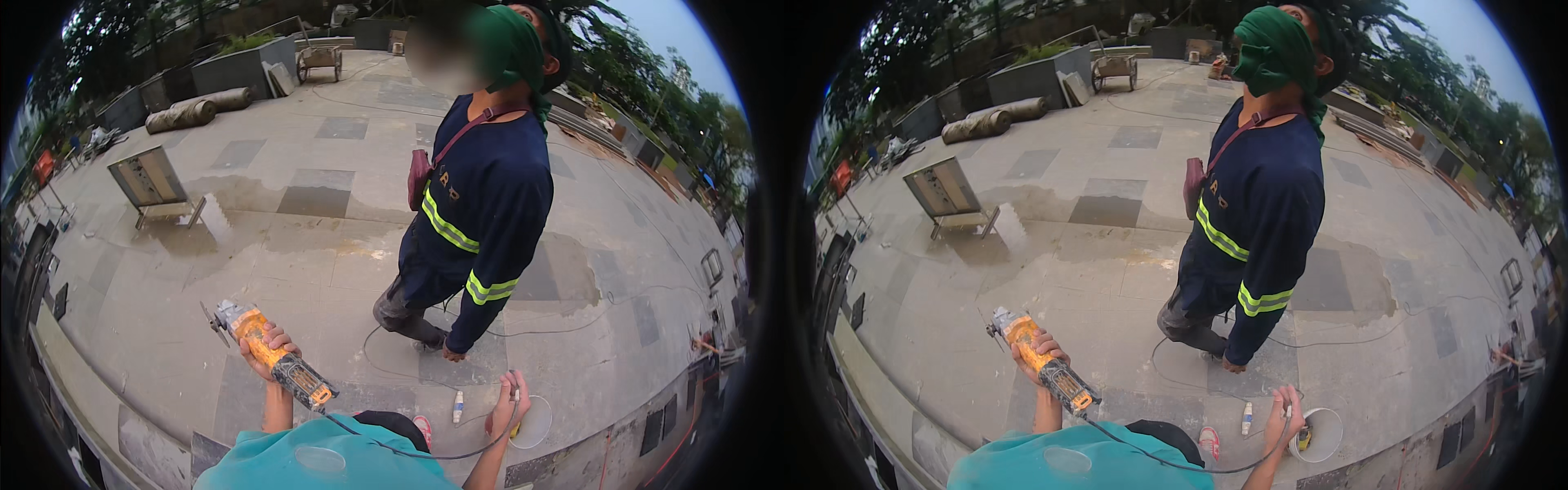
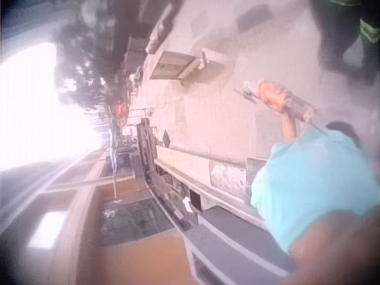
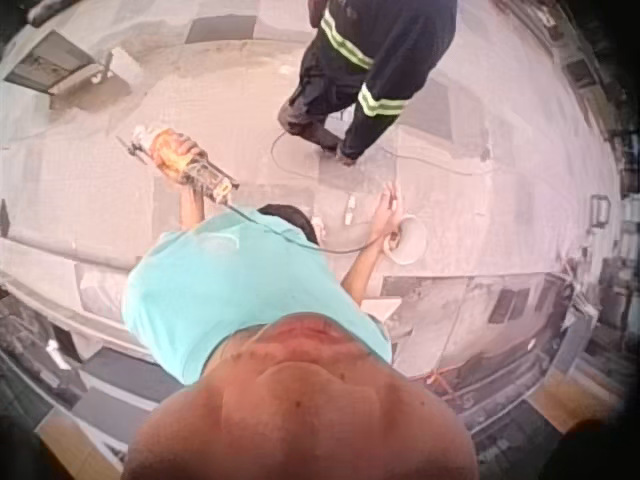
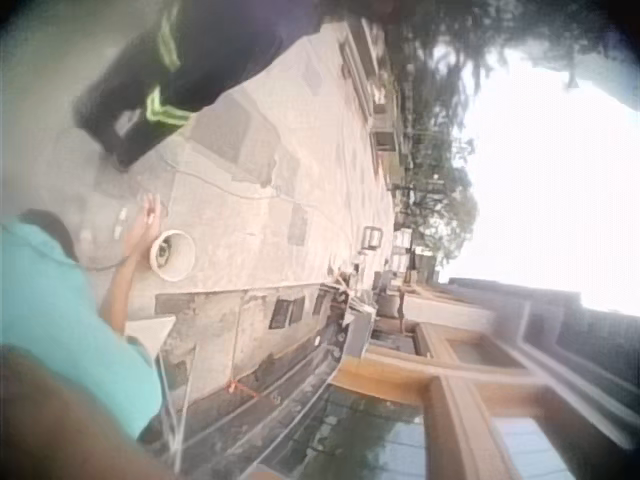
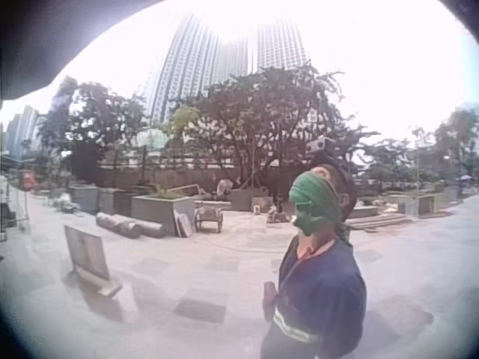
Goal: The person uses an angle grinder to cut a large stone tile on the floor. Another worker assists by holding the tile steady during the cut.
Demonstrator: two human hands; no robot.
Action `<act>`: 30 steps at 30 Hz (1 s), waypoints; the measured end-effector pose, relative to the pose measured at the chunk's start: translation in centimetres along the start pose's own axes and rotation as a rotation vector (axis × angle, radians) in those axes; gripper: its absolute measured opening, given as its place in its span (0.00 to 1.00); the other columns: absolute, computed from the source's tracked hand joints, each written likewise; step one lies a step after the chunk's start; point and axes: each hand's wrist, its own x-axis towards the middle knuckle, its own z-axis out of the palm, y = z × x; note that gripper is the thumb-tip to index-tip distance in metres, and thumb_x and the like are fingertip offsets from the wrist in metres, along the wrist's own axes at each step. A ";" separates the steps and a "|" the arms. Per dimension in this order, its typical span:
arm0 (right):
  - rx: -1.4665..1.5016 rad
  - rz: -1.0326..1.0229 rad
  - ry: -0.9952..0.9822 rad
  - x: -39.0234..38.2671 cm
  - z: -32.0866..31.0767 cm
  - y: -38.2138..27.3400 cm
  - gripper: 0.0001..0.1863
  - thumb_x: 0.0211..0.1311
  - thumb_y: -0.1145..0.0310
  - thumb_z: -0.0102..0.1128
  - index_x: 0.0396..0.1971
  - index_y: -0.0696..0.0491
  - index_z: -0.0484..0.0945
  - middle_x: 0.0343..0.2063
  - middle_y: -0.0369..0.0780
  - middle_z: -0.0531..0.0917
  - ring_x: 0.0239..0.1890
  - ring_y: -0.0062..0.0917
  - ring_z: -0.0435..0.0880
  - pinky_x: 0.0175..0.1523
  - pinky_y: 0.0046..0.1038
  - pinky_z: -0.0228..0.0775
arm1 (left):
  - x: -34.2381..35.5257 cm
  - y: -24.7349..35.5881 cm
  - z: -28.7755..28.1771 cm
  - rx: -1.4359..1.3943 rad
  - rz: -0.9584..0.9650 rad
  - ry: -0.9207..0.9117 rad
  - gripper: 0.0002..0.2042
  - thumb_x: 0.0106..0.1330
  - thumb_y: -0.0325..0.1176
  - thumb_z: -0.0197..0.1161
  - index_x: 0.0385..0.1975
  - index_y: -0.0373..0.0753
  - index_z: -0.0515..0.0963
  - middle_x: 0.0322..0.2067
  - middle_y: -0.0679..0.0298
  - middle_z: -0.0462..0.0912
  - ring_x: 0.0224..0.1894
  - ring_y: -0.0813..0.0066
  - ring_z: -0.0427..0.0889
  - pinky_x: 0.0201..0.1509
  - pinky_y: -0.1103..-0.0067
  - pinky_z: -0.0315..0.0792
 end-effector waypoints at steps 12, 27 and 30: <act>-0.244 -0.233 -1.198 22.4 34.9 -7.8 0.15 0.67 0.70 0.52 0.47 0.64 0.75 0.37 0.46 0.83 0.41 0.28 0.83 0.47 0.27 0.74 | -7.5 -6.2 8.0 0.469 1.178 0.302 0.27 0.58 0.53 0.62 0.46 0.37 0.65 0.32 0.64 0.69 0.36 0.71 0.72 0.47 0.62 0.71; -0.555 -0.826 -1.826 9.5 50.5 7.6 0.10 0.55 0.70 0.63 0.34 0.59 0.82 0.19 0.45 0.81 0.24 0.30 0.81 0.33 0.30 0.71 | -20.6 -22.6 5.5 0.813 1.812 0.274 0.28 0.61 0.53 0.59 0.50 0.37 0.65 0.36 0.63 0.70 0.39 0.70 0.69 0.52 0.62 0.64; -0.663 -0.661 -1.828 11.6 39.6 9.6 0.10 0.50 0.71 0.65 0.34 0.57 0.83 0.19 0.43 0.82 0.26 0.32 0.83 0.34 0.30 0.73 | -26.4 -27.6 9.3 0.762 1.882 0.379 0.28 0.60 0.54 0.59 0.49 0.37 0.66 0.34 0.63 0.71 0.38 0.69 0.70 0.50 0.62 0.66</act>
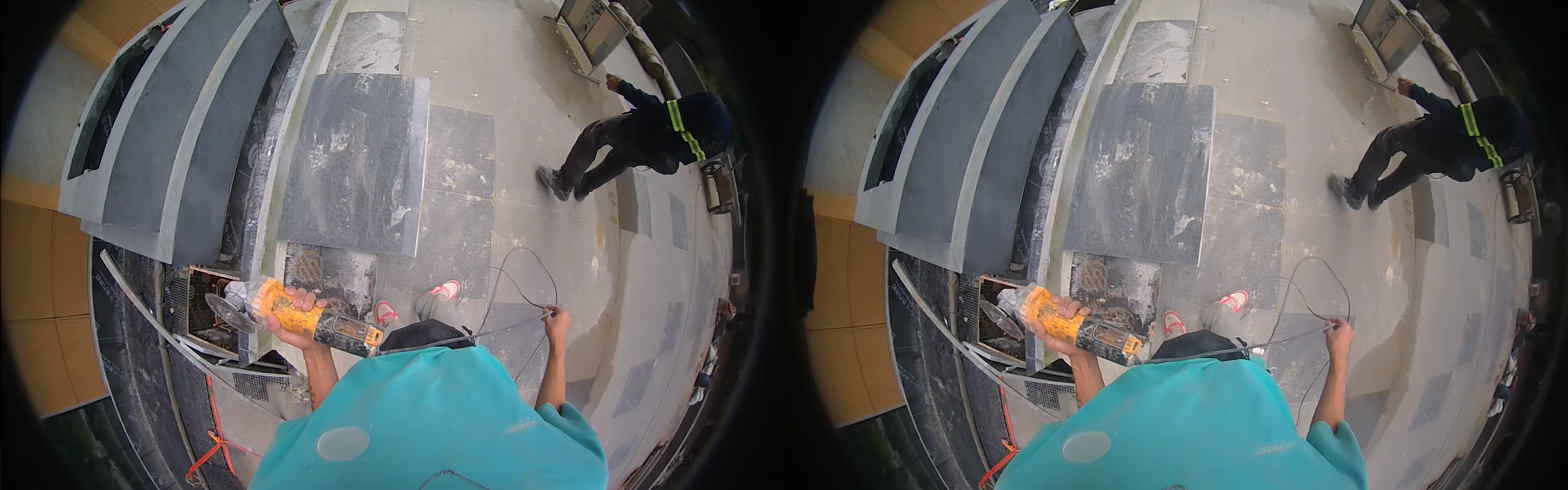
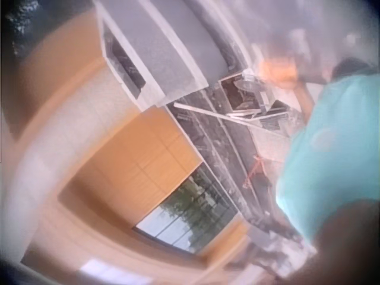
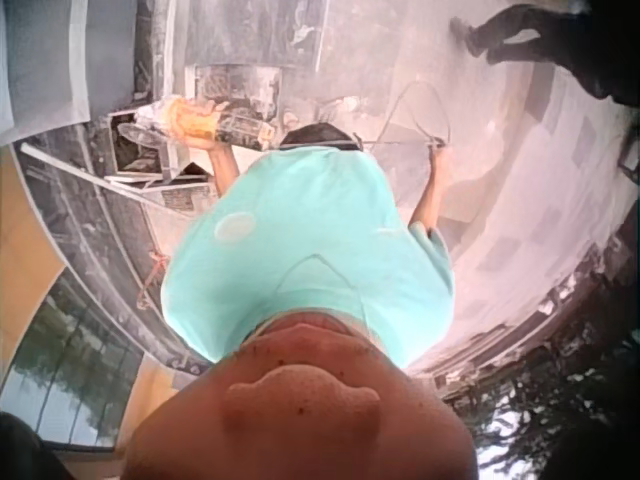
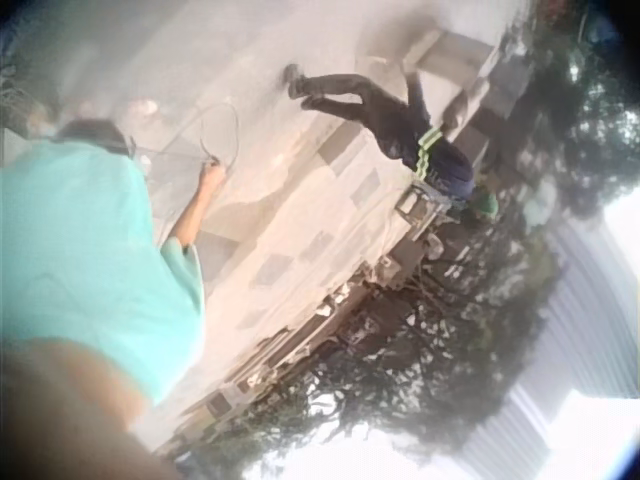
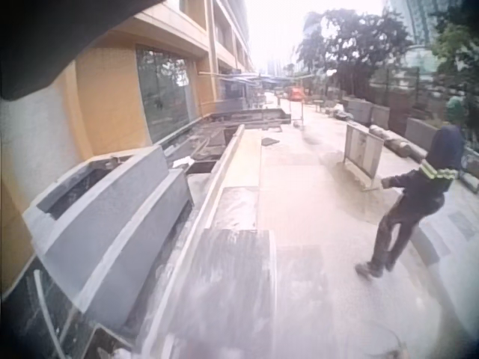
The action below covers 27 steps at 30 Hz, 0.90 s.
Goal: The person uses an angle grinder to cut a large stone tile on the floor. Another worker assists by holding the tile steady during the cut.
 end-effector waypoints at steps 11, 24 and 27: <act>-0.072 -0.251 -0.641 -1.8 2.0 -21.1 0.34 0.57 0.59 0.63 0.62 0.56 0.64 0.60 0.50 0.70 0.63 0.42 0.69 0.64 0.38 0.61 | 7.1 -1.2 1.8 0.362 0.059 0.198 0.24 0.57 0.52 0.60 0.44 0.40 0.68 0.32 0.60 0.74 0.36 0.66 0.75 0.44 0.66 0.72; 0.170 -0.899 -1.175 -9.6 8.7 -51.9 0.36 0.41 0.58 0.74 0.52 0.59 0.74 0.38 0.50 0.83 0.40 0.38 0.84 0.46 0.32 0.75 | 11.6 -1.9 2.3 0.165 0.241 0.408 0.24 0.62 0.55 0.55 0.46 0.41 0.67 0.38 0.60 0.73 0.40 0.66 0.75 0.50 0.63 0.71; 0.125 -0.922 -1.571 -9.3 12.5 -55.9 0.38 0.46 0.59 0.72 0.57 0.59 0.68 0.37 0.50 0.83 0.38 0.39 0.83 0.45 0.34 0.74 | 11.7 2.0 1.4 0.194 0.377 0.373 0.23 0.63 0.54 0.54 0.47 0.41 0.68 0.37 0.61 0.74 0.40 0.67 0.75 0.50 0.61 0.72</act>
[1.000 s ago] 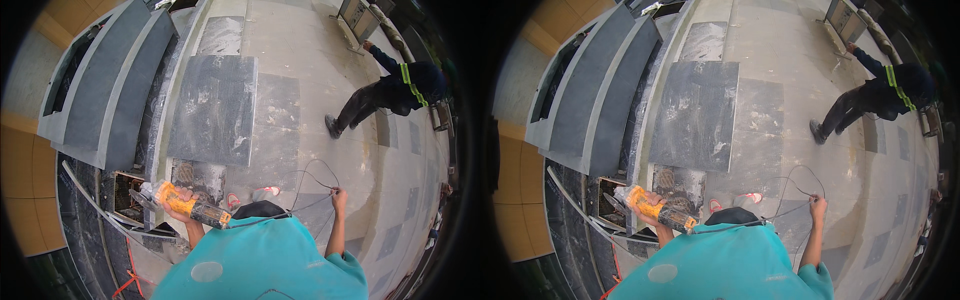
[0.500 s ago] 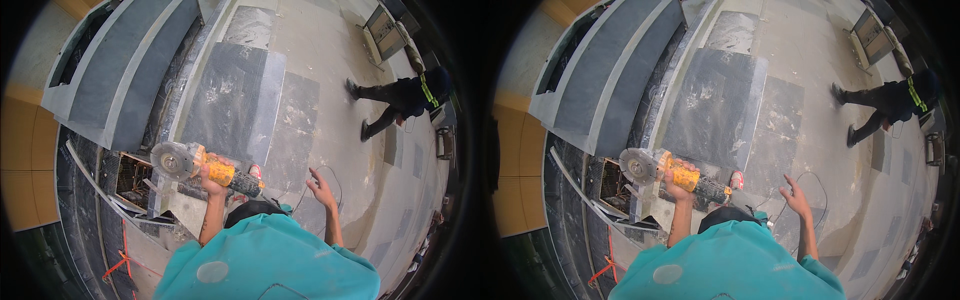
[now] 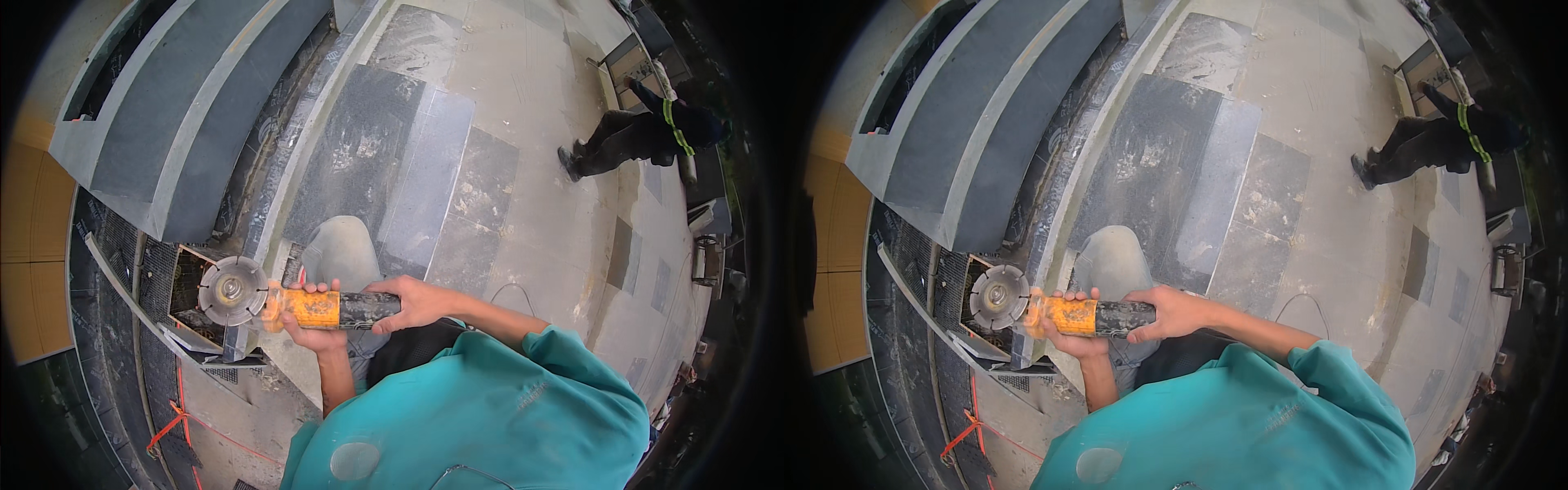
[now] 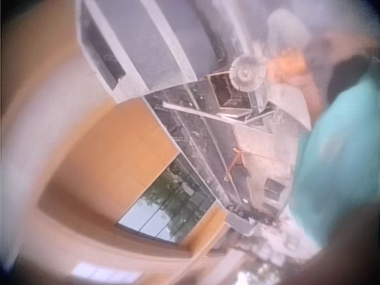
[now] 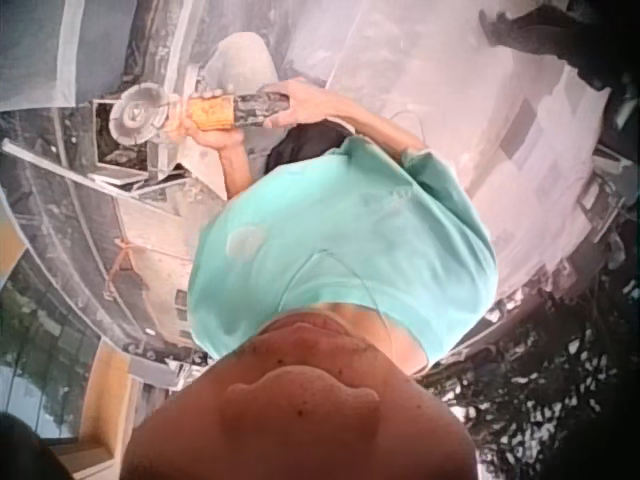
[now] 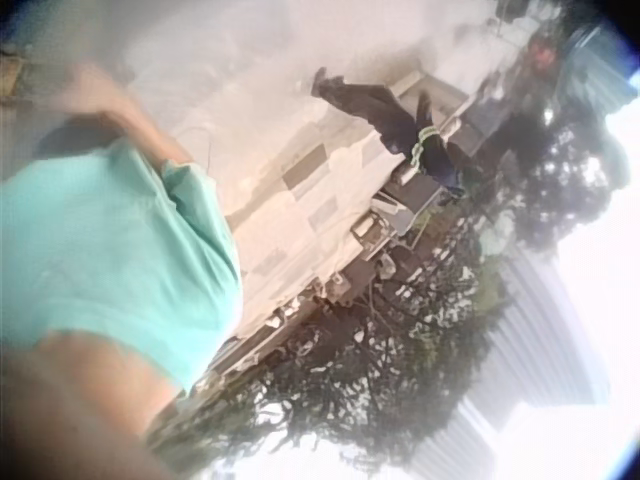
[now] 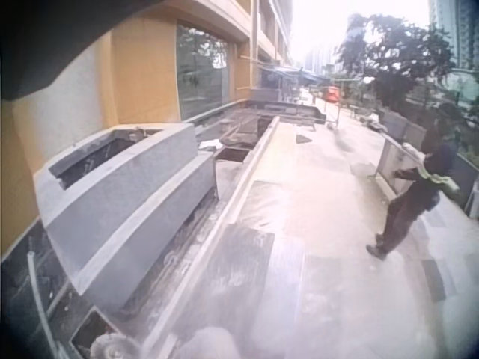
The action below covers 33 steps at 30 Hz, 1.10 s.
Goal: The person uses an angle grinder to cut a large stone tile on the floor. Another worker assists by holding the tile steady during the cut.
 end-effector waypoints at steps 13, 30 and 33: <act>-0.053 -0.204 0.050 14.6 -7.7 -12.3 0.44 0.62 0.72 0.57 0.71 0.52 0.39 0.62 0.51 0.64 0.59 0.45 0.69 0.62 0.38 0.60 | 25.0 8.5 7.9 0.271 -0.480 0.353 0.18 0.62 0.50 0.54 0.36 0.38 0.70 0.29 0.60 0.76 0.31 0.63 0.76 0.36 0.65 0.74; -0.847 0.284 0.749 6.9 -12.0 -30.6 0.36 0.56 0.60 0.60 0.65 0.45 0.60 0.51 0.59 0.73 0.29 0.39 0.83 0.38 0.33 0.78 | 33.1 -1.4 31.9 0.785 -1.230 0.266 0.10 0.59 0.38 0.59 0.35 0.41 0.71 0.24 0.61 0.73 0.22 0.67 0.76 0.26 0.71 0.75; -0.854 0.256 0.806 5.4 -13.3 -31.3 0.35 0.56 0.57 0.60 0.63 0.53 0.62 0.48 0.58 0.75 0.34 0.39 0.83 0.39 0.34 0.77 | 32.9 -3.8 31.5 0.629 -1.356 0.266 0.08 0.58 0.35 0.58 0.34 0.41 0.71 0.23 0.61 0.74 0.21 0.67 0.76 0.27 0.72 0.76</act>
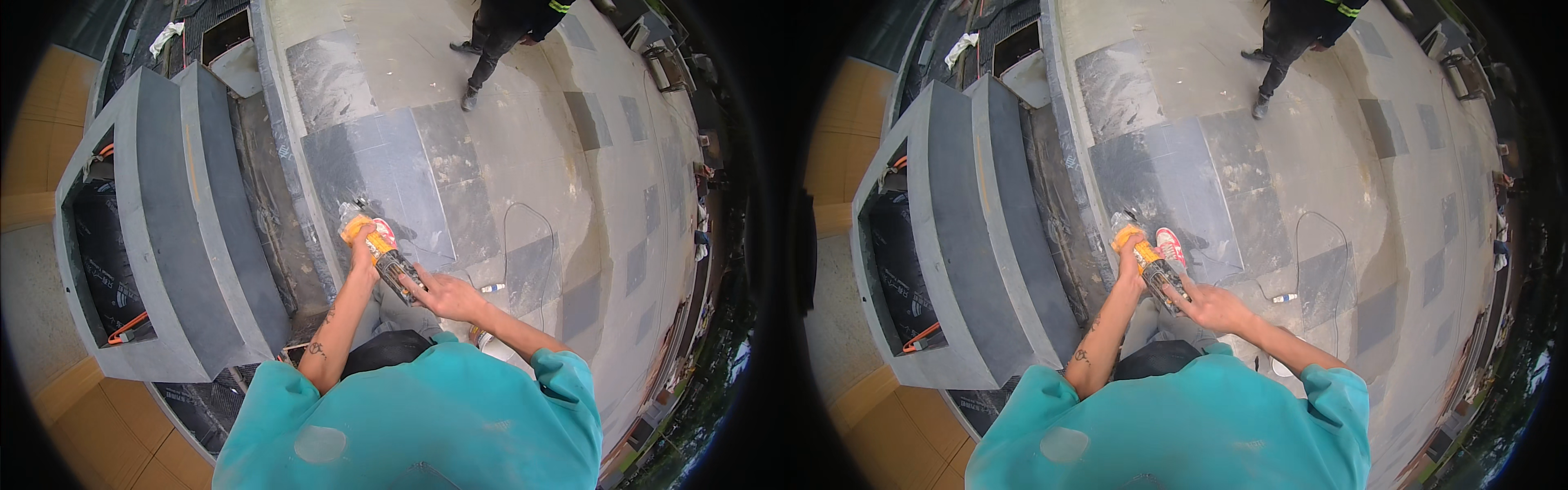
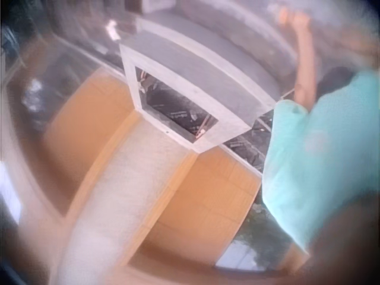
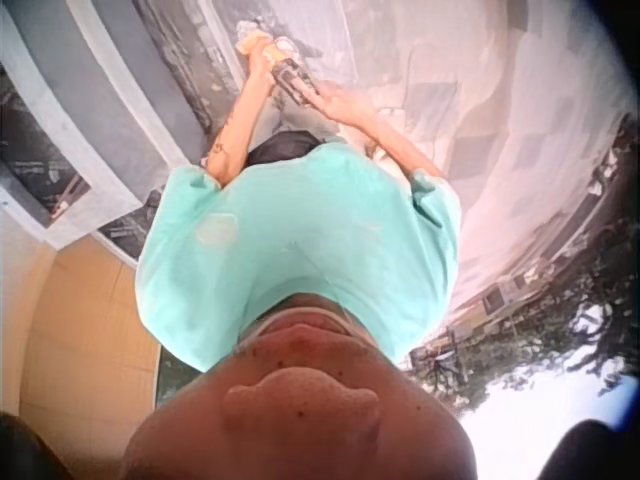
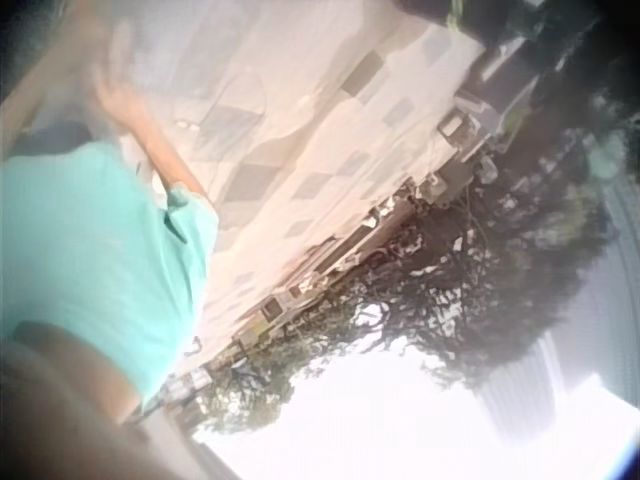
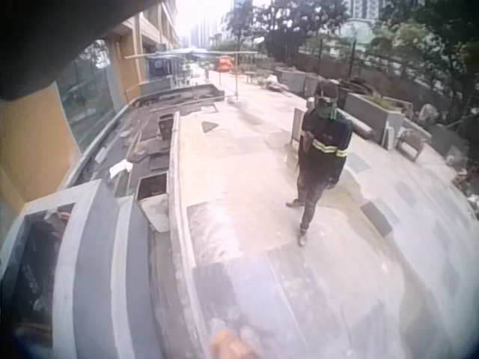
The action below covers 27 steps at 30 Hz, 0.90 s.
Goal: The person uses an angle grinder to cut a large stone tile on the floor. Another worker assists by holding the tile steady during the cut.
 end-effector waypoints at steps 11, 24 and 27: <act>0.460 0.724 0.224 -1.0 11.9 7.6 0.14 0.57 0.61 0.58 0.34 0.58 0.79 0.36 0.48 0.82 0.33 0.41 0.82 0.35 0.41 0.71 | 6.6 7.0 2.2 -0.002 0.189 0.206 0.16 0.55 0.43 0.62 0.37 0.44 0.68 0.28 0.56 0.73 0.28 0.58 0.76 0.35 0.63 0.77; 0.602 1.024 -0.294 7.4 22.2 3.3 0.24 0.64 0.52 0.49 0.27 0.60 0.80 0.25 0.56 0.81 0.33 0.51 0.81 0.41 0.47 0.73 | 25.6 13.3 -1.5 0.021 0.142 0.233 0.15 0.58 0.44 0.60 0.38 0.44 0.69 0.27 0.59 0.73 0.27 0.62 0.77 0.34 0.65 0.77; 0.859 0.960 -0.233 4.2 15.2 -2.4 0.20 0.65 0.57 0.51 0.22 0.58 0.78 0.23 0.55 0.79 0.30 0.52 0.79 0.39 0.47 0.70 | 29.0 12.5 -1.6 0.026 0.084 0.192 0.11 0.59 0.39 0.59 0.38 0.45 0.70 0.26 0.63 0.72 0.27 0.66 0.75 0.35 0.67 0.77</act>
